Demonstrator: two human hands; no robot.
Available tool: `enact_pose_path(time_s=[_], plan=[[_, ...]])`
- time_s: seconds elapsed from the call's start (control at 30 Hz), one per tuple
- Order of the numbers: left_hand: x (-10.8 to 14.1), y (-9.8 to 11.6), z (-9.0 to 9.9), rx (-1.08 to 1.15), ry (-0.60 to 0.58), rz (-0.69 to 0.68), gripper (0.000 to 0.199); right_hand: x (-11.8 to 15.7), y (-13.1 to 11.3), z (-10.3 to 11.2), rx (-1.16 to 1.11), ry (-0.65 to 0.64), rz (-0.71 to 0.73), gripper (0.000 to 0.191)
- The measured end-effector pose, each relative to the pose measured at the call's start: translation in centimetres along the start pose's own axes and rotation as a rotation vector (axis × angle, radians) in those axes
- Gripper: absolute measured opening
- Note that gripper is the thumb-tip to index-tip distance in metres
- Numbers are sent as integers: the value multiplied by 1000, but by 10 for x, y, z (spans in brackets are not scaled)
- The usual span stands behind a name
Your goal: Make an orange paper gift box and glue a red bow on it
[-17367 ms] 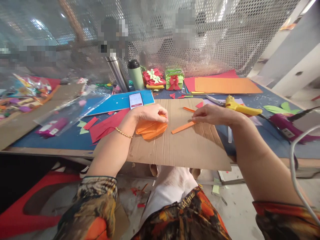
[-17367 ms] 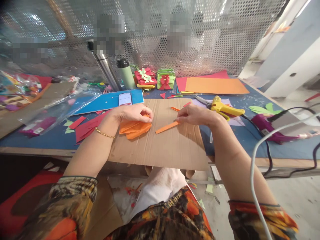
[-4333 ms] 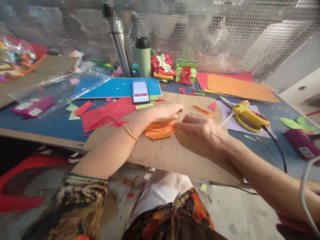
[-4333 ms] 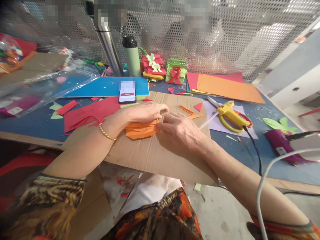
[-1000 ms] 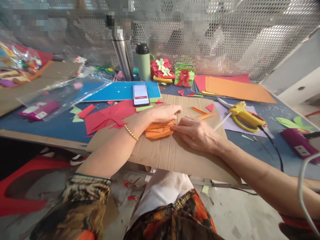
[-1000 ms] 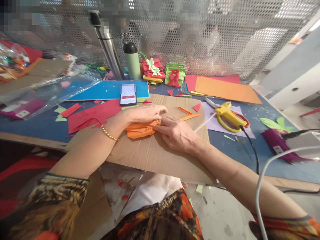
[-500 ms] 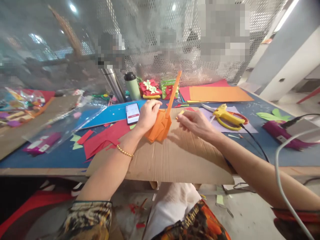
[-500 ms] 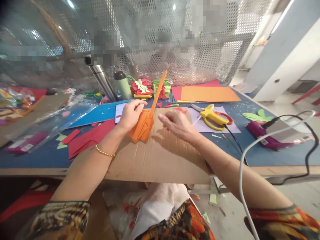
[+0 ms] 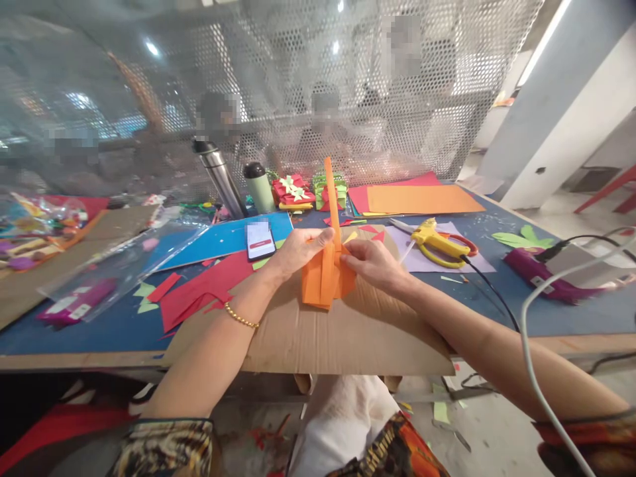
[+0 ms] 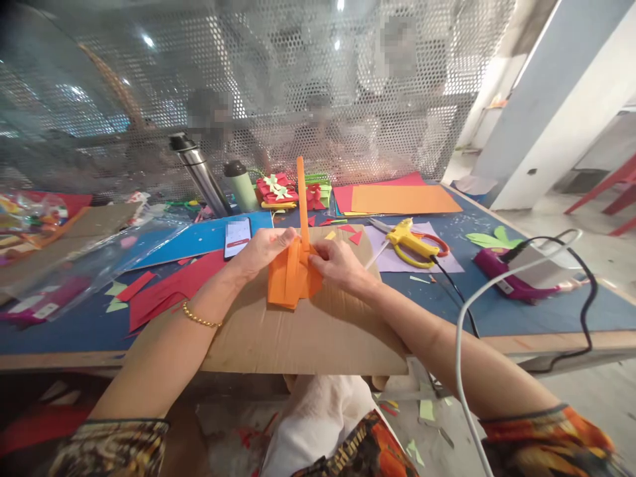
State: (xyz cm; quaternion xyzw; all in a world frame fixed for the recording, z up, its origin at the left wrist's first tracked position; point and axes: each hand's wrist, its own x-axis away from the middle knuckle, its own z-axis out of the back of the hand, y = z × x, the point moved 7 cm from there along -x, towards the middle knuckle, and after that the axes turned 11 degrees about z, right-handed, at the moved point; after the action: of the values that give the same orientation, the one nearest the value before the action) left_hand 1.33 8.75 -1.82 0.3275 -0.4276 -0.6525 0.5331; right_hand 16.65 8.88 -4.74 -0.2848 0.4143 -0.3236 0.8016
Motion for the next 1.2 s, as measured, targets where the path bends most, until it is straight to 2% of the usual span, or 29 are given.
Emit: enact_pose_path(time_s=[0.13, 0.27, 0.4, 0.57, 0.63, 0.7, 0.8, 0.87, 0.97, 1.07, 1.2], plan=[[1, 2, -2, 28, -11, -23, 49, 1, -6, 0, 23, 14, 19, 36], [0, -6, -1, 112, 0, 47, 41, 0, -8, 6, -175, -4, -48, 49], [5, -8, -15, 190, -125, 146, 35, -3, -8, 25, -309, 137, -86, 66], [16, -4, -31, 220, -254, 215, 31, -6, 0, 33, -354, 228, -115, 64], [18, -4, -33, 227, -277, 238, 27, -7, 3, 44, -256, 308, -54, 68], [19, -3, -34, 226, -312, 249, 23, -8, 1, 57, -62, 354, 73, 65], [23, 2, -35, 190, -381, 209, 19, -10, -3, 69, 302, 348, 276, 57], [26, 7, -34, 126, -401, 159, 21, -10, -3, 72, 498, 331, 360, 43], [28, 10, -29, 94, -376, 143, 23, -9, -7, 74, 679, 322, 438, 23], [23, 11, -15, 236, -264, 156, 21, -10, -13, 70, 750, 275, 447, 22], [10, 6, 11, 445, -34, 107, 26, -11, -9, 46, 550, 29, 344, 24]])
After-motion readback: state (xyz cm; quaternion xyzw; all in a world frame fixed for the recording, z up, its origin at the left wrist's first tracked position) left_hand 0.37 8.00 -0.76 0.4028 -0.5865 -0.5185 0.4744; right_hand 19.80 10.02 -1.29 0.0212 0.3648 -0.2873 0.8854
